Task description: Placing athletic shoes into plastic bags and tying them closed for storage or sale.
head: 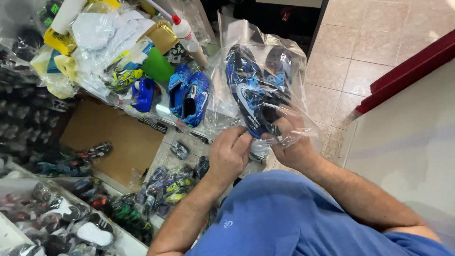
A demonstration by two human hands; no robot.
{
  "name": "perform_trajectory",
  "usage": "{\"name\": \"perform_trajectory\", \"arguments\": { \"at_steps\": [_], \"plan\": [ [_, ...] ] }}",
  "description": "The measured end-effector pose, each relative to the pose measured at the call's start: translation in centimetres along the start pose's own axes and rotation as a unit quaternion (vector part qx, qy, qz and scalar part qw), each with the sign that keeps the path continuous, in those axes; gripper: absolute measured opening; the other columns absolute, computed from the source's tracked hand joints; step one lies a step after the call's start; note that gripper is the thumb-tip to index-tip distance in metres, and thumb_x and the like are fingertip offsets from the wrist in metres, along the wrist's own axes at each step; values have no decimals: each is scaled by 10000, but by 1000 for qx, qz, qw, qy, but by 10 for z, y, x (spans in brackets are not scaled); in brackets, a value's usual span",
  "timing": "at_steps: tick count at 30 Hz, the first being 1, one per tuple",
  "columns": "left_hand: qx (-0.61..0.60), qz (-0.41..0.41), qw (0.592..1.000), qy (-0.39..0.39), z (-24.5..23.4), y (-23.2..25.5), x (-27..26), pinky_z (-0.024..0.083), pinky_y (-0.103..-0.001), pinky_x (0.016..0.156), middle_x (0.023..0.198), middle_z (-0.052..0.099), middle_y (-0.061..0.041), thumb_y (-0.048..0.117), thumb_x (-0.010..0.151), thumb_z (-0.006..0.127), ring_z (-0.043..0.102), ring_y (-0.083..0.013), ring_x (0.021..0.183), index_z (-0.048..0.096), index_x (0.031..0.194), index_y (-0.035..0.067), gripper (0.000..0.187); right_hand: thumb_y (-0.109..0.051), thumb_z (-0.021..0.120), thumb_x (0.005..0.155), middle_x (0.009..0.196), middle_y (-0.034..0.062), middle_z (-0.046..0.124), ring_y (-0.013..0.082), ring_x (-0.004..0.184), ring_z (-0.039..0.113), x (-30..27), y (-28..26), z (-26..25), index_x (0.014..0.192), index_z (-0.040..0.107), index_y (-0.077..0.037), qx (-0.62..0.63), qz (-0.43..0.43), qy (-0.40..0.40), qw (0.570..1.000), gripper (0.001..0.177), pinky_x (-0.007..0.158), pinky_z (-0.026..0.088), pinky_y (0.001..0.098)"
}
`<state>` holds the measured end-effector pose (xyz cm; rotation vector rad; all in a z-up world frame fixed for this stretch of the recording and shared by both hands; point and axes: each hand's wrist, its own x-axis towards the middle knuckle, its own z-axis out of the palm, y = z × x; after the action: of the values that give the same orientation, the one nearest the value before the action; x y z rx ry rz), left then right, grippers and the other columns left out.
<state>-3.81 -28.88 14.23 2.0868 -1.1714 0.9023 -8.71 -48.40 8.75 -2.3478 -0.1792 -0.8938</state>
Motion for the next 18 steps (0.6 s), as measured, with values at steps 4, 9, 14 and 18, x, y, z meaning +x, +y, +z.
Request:
{"name": "perform_trajectory", "arguments": {
  "at_steps": [4,9,14,18],
  "plan": [
    [1,59,998,-15,-8,18,-47,498,-367,575,795,554,-30,222,1003,523,600,-241,681,665,946,169,162,-384,694,975,1058,225,616,451,1050,669,28,-4,-8,1048,510,-44,-7,-144,126,981,394,940,555,499],
    [-313,-127,926,-168,-28,-3,-73,525,-384,516,670,592,-51,141,932,630,613,-297,569,678,895,119,65,-497,684,971,1013,169,597,422,1079,622,16,31,-2,887,537,-63,-100,-94,59,989,466,1000,464,557],
    [-282,-171,934,-139,-47,9,-57,554,-369,525,670,644,-58,131,907,702,648,-265,567,680,1045,53,160,-455,690,952,860,106,608,358,931,671,13,44,-6,881,580,-83,-78,-46,-53,994,395,886,518,487],
    [-231,-75,960,-138,-59,25,-34,539,-366,489,649,608,-63,57,948,605,633,-258,563,726,1209,57,288,-383,652,952,753,81,555,314,776,657,3,44,2,982,585,-115,-136,-106,-51,984,278,798,561,441]
  ]
}}
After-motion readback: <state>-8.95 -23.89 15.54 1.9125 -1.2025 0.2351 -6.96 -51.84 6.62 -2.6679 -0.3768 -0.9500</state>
